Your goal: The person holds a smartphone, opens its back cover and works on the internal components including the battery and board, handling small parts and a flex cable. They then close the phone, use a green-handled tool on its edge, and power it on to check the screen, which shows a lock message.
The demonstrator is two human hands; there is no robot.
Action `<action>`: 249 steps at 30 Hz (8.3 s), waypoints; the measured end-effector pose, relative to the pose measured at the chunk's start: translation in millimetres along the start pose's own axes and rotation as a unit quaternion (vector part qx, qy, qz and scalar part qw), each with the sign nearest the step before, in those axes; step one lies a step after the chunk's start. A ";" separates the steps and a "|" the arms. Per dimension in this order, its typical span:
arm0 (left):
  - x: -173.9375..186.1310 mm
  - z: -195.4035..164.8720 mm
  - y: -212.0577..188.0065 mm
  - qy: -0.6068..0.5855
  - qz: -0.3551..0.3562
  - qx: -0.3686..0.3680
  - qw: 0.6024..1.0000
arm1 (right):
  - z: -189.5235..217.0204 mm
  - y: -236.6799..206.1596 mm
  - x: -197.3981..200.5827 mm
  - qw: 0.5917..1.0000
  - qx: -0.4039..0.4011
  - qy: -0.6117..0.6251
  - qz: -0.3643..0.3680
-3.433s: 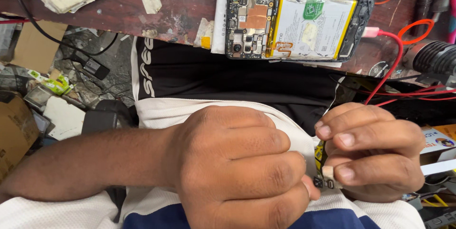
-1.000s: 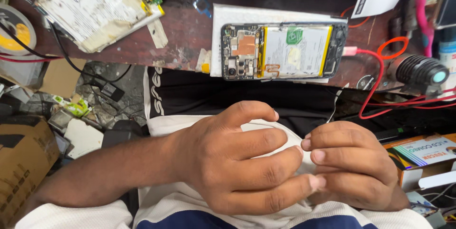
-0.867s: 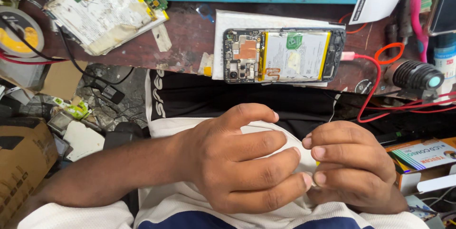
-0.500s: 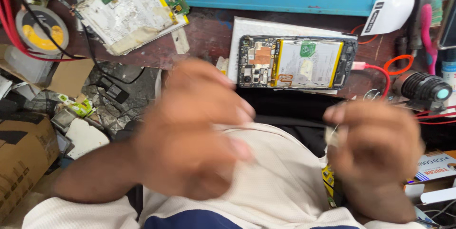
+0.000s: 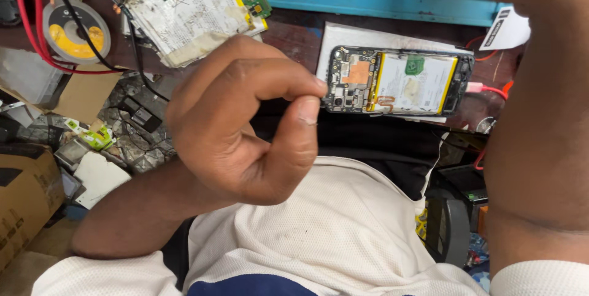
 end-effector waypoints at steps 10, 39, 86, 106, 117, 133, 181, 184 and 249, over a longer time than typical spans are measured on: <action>4.0 16.0 4.3 -0.016 -0.020 0.073 0.997 | -48.8 -24.8 6.6 0.999 -0.029 -0.019 -0.029; -99.8 42.8 -22.8 0.231 0.041 -0.096 0.967 | -58.2 -150.6 5.9 0.903 0.228 -0.354 -0.086; -78.5 31.3 -29.2 -0.220 -0.050 0.086 0.970 | -41.0 -118.3 43.3 0.986 0.086 -0.142 0.008; -98.2 33.1 -32.0 0.111 -0.059 0.008 0.992 | 29.7 -140.2 -22.2 0.868 0.357 -0.344 -0.019; -81.3 27.7 -48.6 0.090 -0.108 -0.123 0.982 | 50.8 -83.2 -57.7 0.856 0.272 -0.422 0.124; -79.7 48.6 -50.2 0.028 -0.207 -0.029 0.978 | 53.5 -61.4 -70.1 0.856 0.212 -0.438 0.176; -38.1 89.2 -14.6 -0.217 0.029 0.340 0.914 | 37.7 2.1 -85.4 0.812 0.168 -0.489 0.271; -38.6 93.3 -12.2 -0.219 0.020 0.339 0.915 | 34.0 4.9 -85.7 0.810 0.174 -0.492 0.268; -21.3 86.3 5.8 0.124 0.048 0.146 0.980 | 65.3 -0.8 -97.2 0.989 0.032 -0.120 0.076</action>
Point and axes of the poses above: each hand's wrist, its own y-axis towards the middle knuckle, its own x-axis out of the back of the hand, z = x × y, the point moved 6 cm from there along y, towards the middle knuckle, and after that the axes turned 1 degree about y, right-handed, at the moved point
